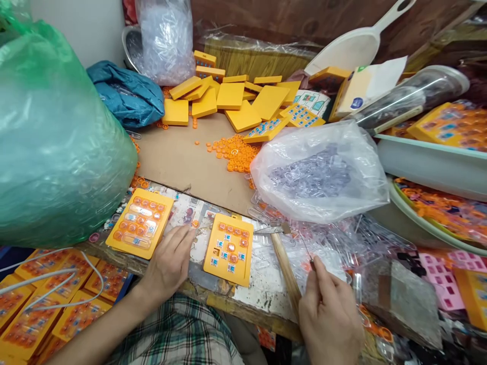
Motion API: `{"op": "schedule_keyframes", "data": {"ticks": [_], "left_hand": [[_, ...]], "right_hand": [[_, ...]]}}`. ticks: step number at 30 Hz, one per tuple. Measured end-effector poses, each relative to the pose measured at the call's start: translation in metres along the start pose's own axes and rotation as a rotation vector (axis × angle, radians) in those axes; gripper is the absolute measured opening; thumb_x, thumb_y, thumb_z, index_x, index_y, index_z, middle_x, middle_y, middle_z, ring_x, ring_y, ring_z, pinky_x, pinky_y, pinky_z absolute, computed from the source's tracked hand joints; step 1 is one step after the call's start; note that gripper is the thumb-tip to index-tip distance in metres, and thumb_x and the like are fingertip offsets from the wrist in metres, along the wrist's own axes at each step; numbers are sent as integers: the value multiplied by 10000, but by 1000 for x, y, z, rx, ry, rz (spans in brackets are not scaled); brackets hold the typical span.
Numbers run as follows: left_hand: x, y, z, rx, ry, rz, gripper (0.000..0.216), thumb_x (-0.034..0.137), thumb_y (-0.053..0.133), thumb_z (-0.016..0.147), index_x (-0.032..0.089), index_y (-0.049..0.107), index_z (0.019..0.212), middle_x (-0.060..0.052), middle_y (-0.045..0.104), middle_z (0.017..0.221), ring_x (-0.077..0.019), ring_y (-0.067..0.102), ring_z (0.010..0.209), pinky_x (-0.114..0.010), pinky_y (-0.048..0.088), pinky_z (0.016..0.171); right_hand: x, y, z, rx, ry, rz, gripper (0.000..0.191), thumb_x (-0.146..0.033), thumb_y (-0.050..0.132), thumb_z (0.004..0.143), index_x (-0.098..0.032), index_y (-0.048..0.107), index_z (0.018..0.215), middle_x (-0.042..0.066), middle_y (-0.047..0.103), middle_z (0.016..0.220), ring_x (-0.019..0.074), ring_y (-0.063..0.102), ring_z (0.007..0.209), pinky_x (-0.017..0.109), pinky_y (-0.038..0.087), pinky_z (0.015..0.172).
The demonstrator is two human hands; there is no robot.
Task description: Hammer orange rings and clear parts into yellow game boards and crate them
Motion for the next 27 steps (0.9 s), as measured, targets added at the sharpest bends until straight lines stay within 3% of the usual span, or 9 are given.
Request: {"op": "schedule_keyframes", "data": {"ticks": [3, 6, 8, 13, 17, 20, 23, 25, 27], "left_hand": [[2, 0, 2, -13, -30, 2, 403, 48, 437, 857, 124, 532, 1241, -139, 632, 1185, -236, 574, 1130, -416, 507, 969], [11, 4, 0, -60, -48, -121, 299, 92, 449, 881, 127, 566, 1154, -126, 661, 1092, -215, 606, 1055, -377, 528, 927], [17, 7, -3, -87, -60, -193, 249, 117, 460, 890, 136, 576, 1110, -115, 668, 1042, -207, 619, 997, -367, 538, 891], [19, 9, -8, -89, -81, -273, 229, 109, 456, 886, 152, 584, 1070, -108, 665, 1004, -200, 620, 954, -357, 540, 850], [14, 9, -8, -52, -121, -318, 239, 107, 463, 881, 167, 584, 1077, -113, 670, 1021, -204, 623, 970, -359, 542, 858], [13, 11, -12, -41, -126, -325, 268, 101, 472, 876, 173, 585, 1108, -116, 676, 1038, -214, 624, 982, -375, 538, 869], [15, 10, -13, -28, -131, -405, 285, 101, 495, 868, 173, 606, 1120, -112, 687, 1043, -218, 626, 998, -381, 526, 893], [14, 6, -11, 22, -247, -540, 276, 143, 520, 871, 180, 623, 1125, -110, 687, 1067, -217, 632, 1003, -374, 525, 895], [9, 3, -5, 74, -486, -761, 294, 223, 552, 876, 188, 619, 1159, -106, 684, 1103, -211, 647, 985, -357, 539, 869]], "right_hand": [[13, 7, 12, -98, -38, -107, 351, -274, 428, 932, -138, 678, 1139, 126, 686, 930, 272, 589, 759, 370, 415, 629], [-10, 0, 29, 61, -127, -7, 241, -244, 516, 892, -147, 705, 1007, 129, 680, 904, 275, 581, 780, 390, 399, 653], [-52, -4, 42, 183, -339, 314, 180, -149, 584, 847, -142, 690, 992, 125, 668, 865, 243, 584, 785, 380, 414, 689], [-192, 43, 79, -148, -755, 583, 174, -165, 527, 893, -201, 679, 969, 31, 681, 873, 167, 609, 815, 302, 468, 704], [-253, 85, 94, -336, -923, 721, 251, -294, 451, 966, -147, 602, 1102, 47, 629, 1046, 178, 619, 938, 372, 508, 793], [-250, 97, 96, -403, -871, 847, 306, -312, 389, 990, -138, 569, 1165, 63, 598, 1124, 186, 614, 985, 384, 512, 819], [-218, 88, 94, -407, -688, 998, 376, -333, 330, 995, -115, 632, 1038, 27, 640, 991, 158, 649, 905, 341, 526, 800], [-191, 72, 87, -381, -515, 1111, 279, -326, 423, 962, -137, 626, 994, 16, 681, 859, 145, 679, 795, 305, 557, 731], [-166, 52, 74, -357, -357, 1218, 188, -266, 529, 921, -174, 551, 1084, 25, 705, 838, 145, 699, 739, 278, 583, 665]]}}
Point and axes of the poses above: each hand's wrist, its own z-axis towards the middle knuckle, its own y-axis out of the palm, x = y × z, the point moved 4 cm from there along z, towards the middle knuckle
